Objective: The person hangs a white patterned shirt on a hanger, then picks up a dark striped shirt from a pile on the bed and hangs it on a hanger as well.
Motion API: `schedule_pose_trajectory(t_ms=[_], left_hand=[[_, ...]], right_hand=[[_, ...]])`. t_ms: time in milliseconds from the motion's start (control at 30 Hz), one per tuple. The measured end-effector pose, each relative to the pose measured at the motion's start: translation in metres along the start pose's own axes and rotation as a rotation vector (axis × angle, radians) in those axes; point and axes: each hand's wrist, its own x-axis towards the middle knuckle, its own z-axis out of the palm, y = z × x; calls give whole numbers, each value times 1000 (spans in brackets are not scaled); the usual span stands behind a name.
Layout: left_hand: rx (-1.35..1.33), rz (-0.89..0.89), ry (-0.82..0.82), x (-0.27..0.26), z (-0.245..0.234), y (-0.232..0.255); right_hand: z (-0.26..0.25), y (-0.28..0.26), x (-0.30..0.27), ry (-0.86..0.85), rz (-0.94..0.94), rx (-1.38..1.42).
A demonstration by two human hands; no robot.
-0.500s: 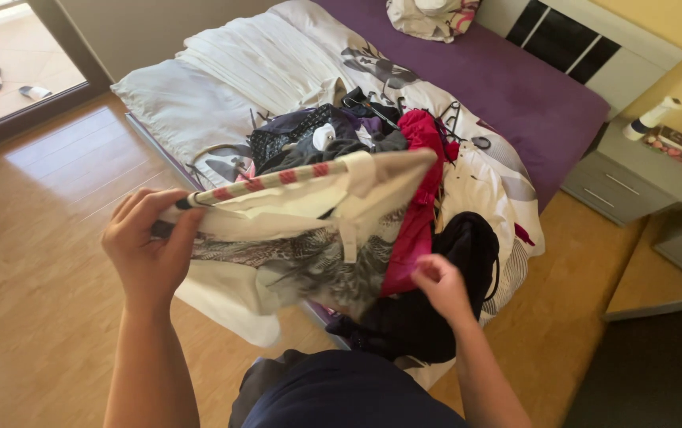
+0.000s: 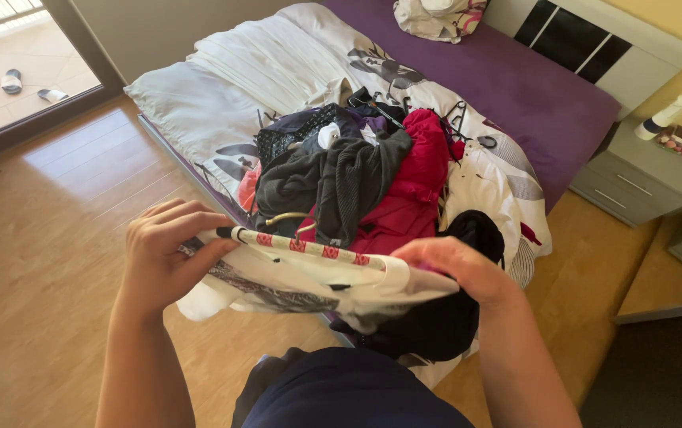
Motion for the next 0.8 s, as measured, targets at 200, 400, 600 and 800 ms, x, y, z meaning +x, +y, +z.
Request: schedule_pose_trajectory(t_ms=[200,400,600,800], left_hand=[[-23,-2,-24,-12,-2,2],[-27,-29,-54,-23,0,3],[-17,-58,-76,-30,8,5],[150,-52,-142,-30,15,1]], right_hand=[[-5,37,-20,-215,-38,254],[25,3,-22,94,-150,141],[21,21,-35,481,-544,-651],[55,-15,-39,226,-838,-870]])
